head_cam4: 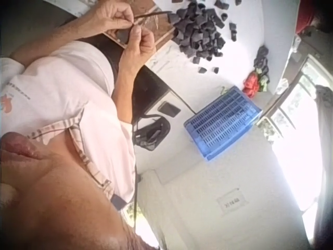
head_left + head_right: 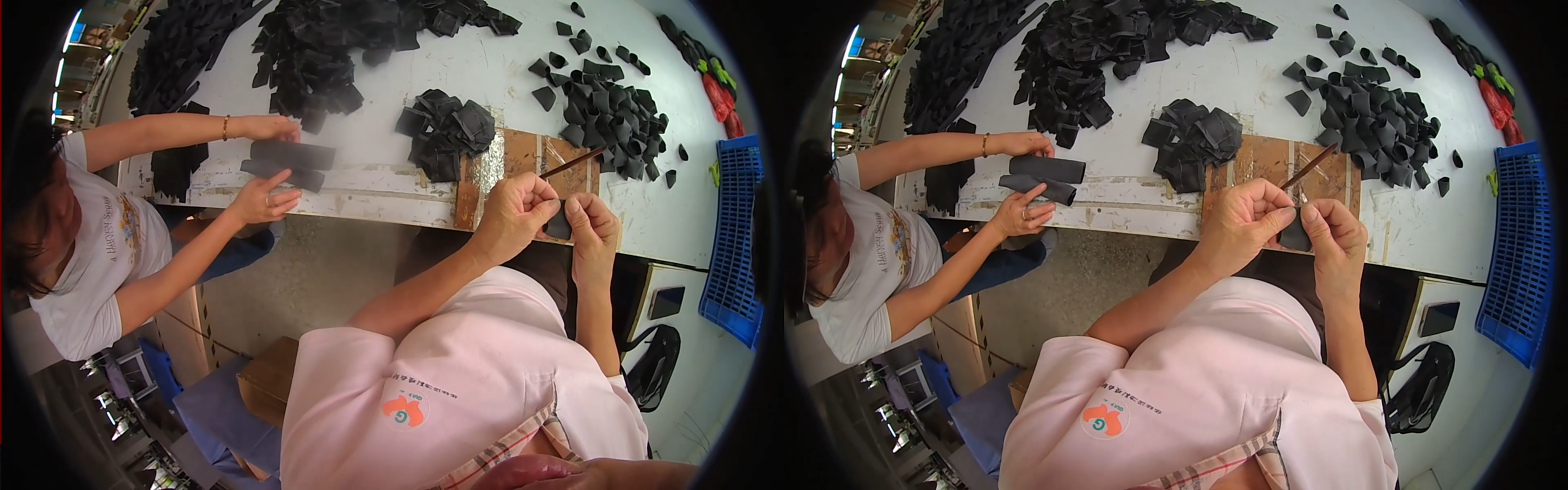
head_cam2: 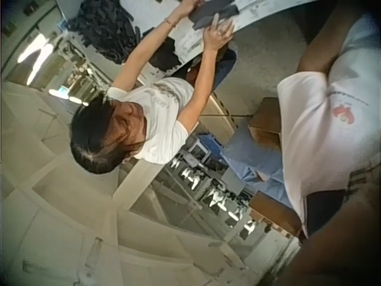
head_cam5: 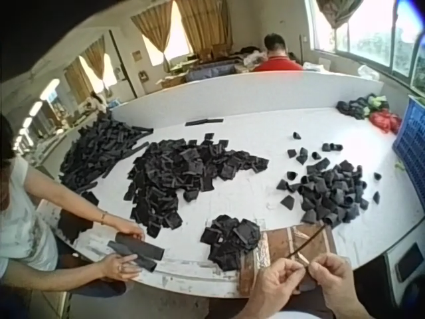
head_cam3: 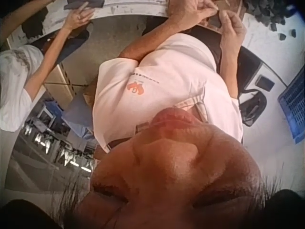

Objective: The recorder is assembling small black foam padding components by folding and adhering them to a base strip on a manufacturing table.

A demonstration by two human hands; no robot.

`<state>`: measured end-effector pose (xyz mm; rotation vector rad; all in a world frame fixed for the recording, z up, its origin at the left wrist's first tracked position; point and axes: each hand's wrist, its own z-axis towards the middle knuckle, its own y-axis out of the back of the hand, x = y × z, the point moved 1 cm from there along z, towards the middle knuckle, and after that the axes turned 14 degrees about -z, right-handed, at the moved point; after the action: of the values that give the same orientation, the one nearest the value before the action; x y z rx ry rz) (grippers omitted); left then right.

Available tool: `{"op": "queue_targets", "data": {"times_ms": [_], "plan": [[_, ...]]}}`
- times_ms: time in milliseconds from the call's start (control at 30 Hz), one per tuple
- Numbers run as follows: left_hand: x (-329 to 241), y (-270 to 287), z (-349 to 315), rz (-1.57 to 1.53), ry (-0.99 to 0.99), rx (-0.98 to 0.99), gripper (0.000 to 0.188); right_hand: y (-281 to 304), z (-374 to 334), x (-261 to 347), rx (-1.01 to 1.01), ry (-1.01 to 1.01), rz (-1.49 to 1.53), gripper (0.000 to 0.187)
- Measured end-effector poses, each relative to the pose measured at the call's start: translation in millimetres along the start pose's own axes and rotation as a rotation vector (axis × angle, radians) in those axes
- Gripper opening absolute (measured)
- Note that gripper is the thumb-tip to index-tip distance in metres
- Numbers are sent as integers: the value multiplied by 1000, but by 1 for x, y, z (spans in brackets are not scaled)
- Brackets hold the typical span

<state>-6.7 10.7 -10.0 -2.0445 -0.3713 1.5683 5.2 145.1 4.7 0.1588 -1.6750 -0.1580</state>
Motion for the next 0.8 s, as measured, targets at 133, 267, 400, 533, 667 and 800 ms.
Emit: {"op": "queue_targets", "data": {"times_ms": [133, 267, 400, 533, 667, 800], "plan": [[6, 5, 1, 134, -43, 11, 8, 1, 0, -4, 28, -57, -17, 12], [11, 13, -1, 98, -8, 61, 9, 7, 2, -7, 47, -58, -63, 13], [14, 31, -4, 241, -42, -41, 9, 45, 30, -3, -125, -29, 7, 15], [18, 68, 3, 412, -225, -235, 5, 90, 73, 5, -450, -9, -195, 30], [13, 126, 8, 571, -380, -532, 6, 91, 71, -33, -382, -36, -254, 34], [-8, 160, 22, 803, -431, -655, 14, 91, 46, -48, -212, -189, -160, 29]]}}
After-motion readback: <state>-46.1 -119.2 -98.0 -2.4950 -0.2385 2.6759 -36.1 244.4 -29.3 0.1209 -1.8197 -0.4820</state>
